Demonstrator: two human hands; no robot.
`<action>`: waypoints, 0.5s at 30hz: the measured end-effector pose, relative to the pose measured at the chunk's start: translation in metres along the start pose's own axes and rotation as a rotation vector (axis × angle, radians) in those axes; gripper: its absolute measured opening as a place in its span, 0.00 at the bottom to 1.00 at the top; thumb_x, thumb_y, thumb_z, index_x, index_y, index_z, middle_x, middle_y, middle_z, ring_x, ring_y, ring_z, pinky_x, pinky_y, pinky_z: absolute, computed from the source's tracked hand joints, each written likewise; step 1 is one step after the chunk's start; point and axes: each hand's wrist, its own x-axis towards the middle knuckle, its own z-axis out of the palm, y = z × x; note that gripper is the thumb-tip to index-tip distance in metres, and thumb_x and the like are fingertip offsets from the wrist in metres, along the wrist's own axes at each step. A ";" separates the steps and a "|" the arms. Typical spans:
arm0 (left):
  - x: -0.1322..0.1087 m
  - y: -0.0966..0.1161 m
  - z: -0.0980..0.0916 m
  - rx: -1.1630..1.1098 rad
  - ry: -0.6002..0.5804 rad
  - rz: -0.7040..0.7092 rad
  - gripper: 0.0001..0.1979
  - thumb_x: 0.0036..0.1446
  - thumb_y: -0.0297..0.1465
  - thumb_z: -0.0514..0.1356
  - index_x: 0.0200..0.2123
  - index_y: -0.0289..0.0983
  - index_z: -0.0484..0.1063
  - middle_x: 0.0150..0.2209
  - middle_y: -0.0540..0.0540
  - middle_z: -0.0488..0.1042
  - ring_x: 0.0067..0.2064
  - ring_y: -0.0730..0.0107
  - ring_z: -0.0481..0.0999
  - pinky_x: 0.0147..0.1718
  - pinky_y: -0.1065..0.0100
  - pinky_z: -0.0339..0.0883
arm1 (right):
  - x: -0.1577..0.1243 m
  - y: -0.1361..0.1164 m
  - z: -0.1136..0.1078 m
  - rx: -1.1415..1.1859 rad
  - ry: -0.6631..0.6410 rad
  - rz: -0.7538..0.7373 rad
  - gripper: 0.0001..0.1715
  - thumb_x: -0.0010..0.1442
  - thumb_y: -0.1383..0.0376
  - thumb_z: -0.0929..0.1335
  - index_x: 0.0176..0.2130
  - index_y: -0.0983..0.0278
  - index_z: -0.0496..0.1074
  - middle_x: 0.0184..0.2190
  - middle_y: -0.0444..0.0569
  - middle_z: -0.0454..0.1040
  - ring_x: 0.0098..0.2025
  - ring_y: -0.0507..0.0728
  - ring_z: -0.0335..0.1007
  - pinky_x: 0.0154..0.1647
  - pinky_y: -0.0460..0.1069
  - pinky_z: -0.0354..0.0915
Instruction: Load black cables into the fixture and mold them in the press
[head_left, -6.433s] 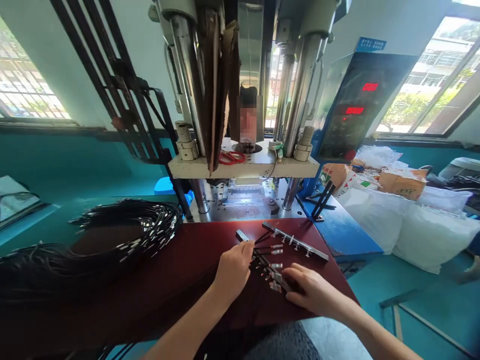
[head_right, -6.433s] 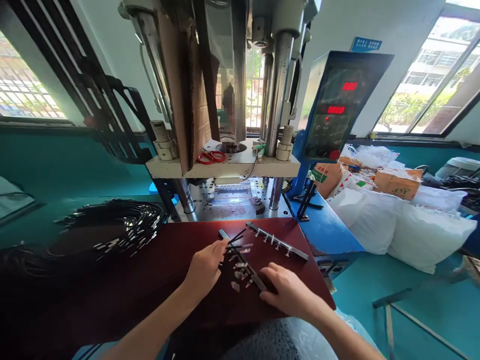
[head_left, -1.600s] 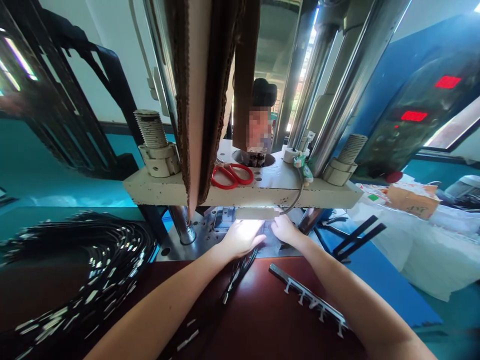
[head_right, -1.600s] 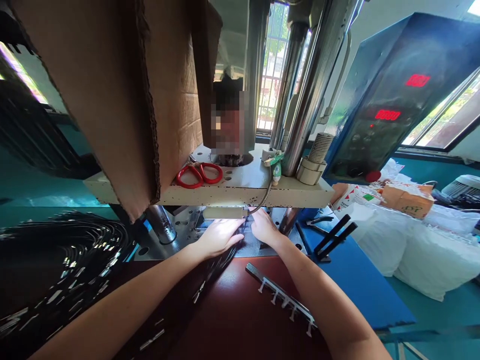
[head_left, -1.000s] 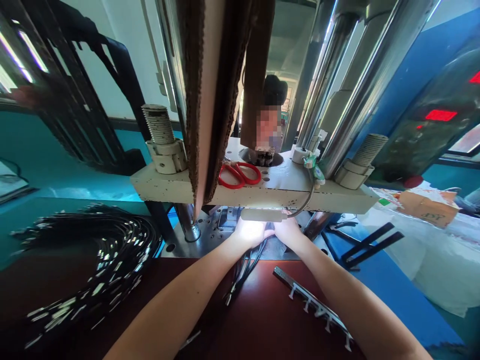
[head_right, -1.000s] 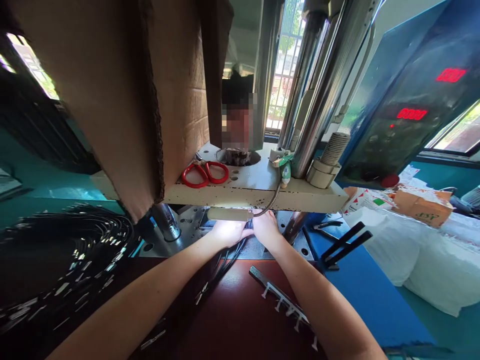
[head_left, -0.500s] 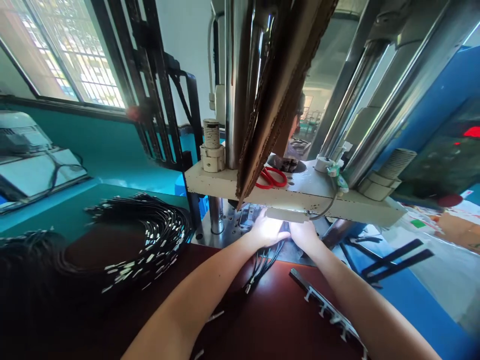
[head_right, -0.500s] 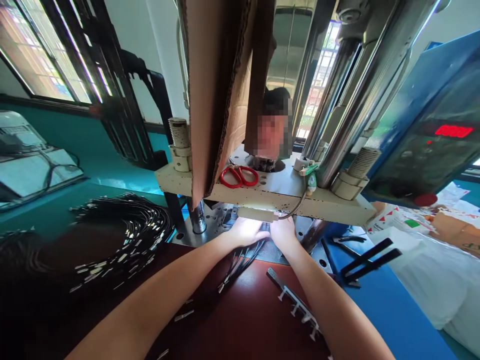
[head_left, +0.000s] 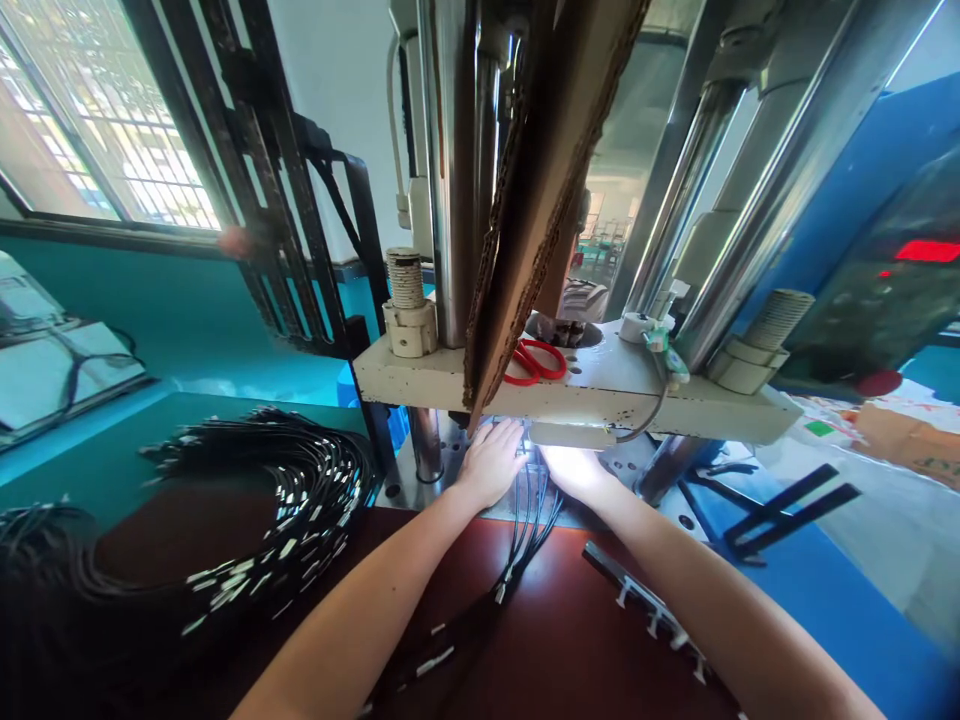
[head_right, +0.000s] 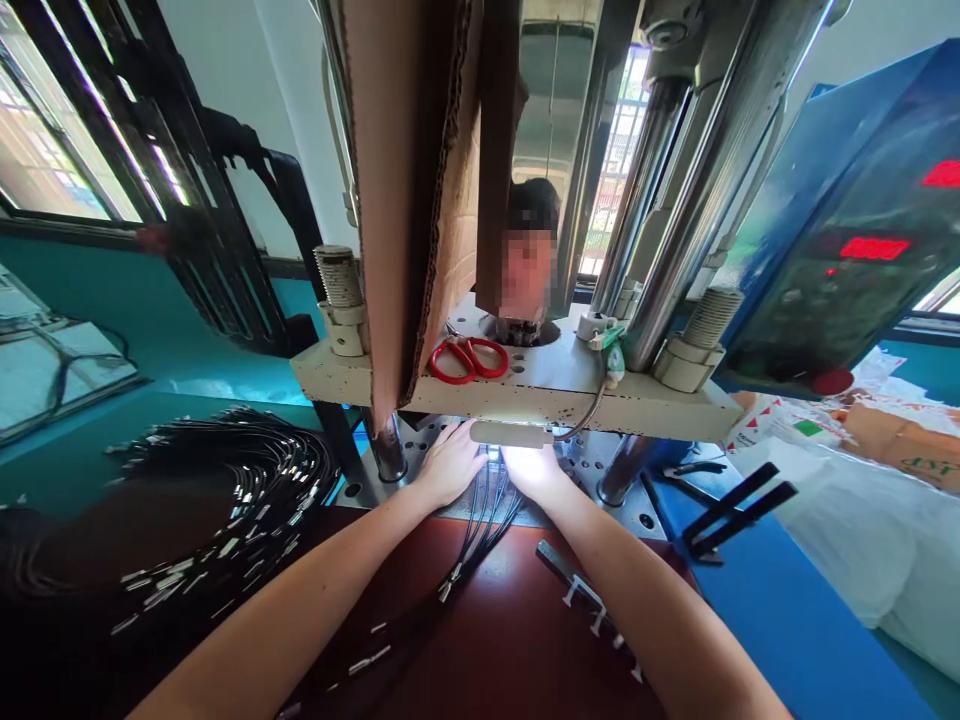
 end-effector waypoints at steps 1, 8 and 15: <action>0.000 0.001 0.000 -0.003 0.000 -0.017 0.20 0.59 0.35 0.50 0.52 0.33 0.63 0.55 0.40 0.65 0.58 0.62 0.59 0.57 0.57 0.52 | 0.001 0.000 0.000 0.007 0.003 -0.003 0.20 0.61 0.74 0.55 0.45 0.65 0.70 0.38 0.54 0.75 0.42 0.60 0.69 0.52 0.56 0.58; 0.006 -0.003 -0.002 -0.031 0.004 0.045 0.16 0.60 0.34 0.49 0.49 0.39 0.66 0.53 0.46 0.68 0.57 0.65 0.61 0.56 0.57 0.51 | 0.005 -0.001 0.001 0.040 0.017 -0.005 0.21 0.62 0.74 0.55 0.45 0.64 0.70 0.37 0.53 0.75 0.41 0.60 0.70 0.52 0.56 0.58; 0.011 -0.003 -0.001 -0.018 0.001 0.061 0.16 0.61 0.36 0.47 0.49 0.39 0.66 0.52 0.45 0.68 0.54 0.63 0.63 0.54 0.55 0.52 | 0.003 0.000 0.011 0.090 0.006 0.002 0.20 0.61 0.73 0.56 0.45 0.63 0.71 0.37 0.53 0.76 0.41 0.60 0.71 0.51 0.56 0.60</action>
